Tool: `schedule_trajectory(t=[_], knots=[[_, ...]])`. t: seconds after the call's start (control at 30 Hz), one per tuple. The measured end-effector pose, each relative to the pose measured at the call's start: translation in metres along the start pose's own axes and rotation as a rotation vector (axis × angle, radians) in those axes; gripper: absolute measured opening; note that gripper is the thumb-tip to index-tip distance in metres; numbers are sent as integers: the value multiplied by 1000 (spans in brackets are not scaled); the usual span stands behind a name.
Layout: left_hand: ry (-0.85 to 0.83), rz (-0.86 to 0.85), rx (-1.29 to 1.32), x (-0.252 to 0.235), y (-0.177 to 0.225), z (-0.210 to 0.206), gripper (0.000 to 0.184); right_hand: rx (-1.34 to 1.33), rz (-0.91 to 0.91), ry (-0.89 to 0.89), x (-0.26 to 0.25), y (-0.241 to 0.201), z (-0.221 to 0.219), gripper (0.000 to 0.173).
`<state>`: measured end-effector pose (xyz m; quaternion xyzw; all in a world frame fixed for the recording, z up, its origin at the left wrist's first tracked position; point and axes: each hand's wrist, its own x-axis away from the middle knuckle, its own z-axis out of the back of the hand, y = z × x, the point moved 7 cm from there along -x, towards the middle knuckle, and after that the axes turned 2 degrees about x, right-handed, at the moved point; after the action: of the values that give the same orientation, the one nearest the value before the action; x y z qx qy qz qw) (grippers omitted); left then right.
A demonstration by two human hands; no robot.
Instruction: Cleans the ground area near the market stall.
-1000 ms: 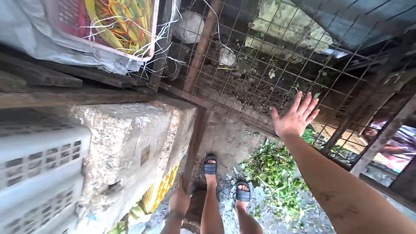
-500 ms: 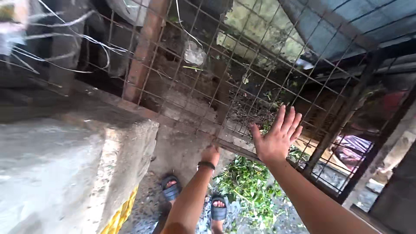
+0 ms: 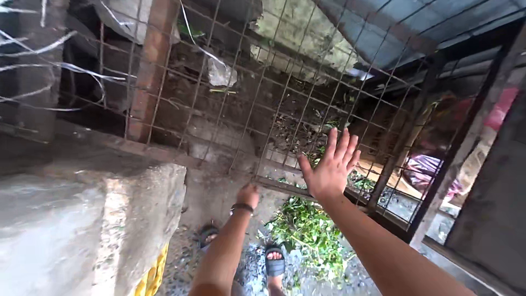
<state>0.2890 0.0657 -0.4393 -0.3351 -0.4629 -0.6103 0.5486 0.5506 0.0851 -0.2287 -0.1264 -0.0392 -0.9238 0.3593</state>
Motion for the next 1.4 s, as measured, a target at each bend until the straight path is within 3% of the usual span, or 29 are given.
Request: schedule_trajectory(t=[0.07,0.13,0.27,0.37,0.43,0.5,0.6,0.77,0.9,0.97,1.13,1.27,1.4], knots=[[-109,-101,-146,17,18,-28,62,5,6,18,-3,-1,1,109],[-180,-189,-251,57,3,-41,65,0,8,3,-2,-1,1,109],[9,-135,-258,115,-95,-12,67,-21,-11,-40,-2,1,-1,111],[123,21,-211,109,-156,11,68,-23,-23,-40,1,0,0,112],[68,75,-221,86,-139,11,69,-26,-24,-33,-3,-2,1,113],[-115,62,-304,81,-103,-6,69,-30,-23,-40,-1,-3,0,113],[-232,-21,-365,119,-73,-13,69,-7,5,5,2,3,0,111],[-101,36,-297,174,-107,52,69,-31,1,-54,0,0,-1,111],[-321,-6,-521,173,-95,39,65,-56,-15,-66,0,-2,3,110],[-388,-47,-533,195,-99,25,65,-52,-18,-91,-2,-1,3,110],[-243,99,-306,255,-127,52,70,-91,27,-33,4,0,1,110],[-323,94,-408,307,-126,-3,63,-180,48,-29,7,3,3,110],[-376,98,-445,410,-136,-27,77,-224,158,-207,28,16,31,112]])
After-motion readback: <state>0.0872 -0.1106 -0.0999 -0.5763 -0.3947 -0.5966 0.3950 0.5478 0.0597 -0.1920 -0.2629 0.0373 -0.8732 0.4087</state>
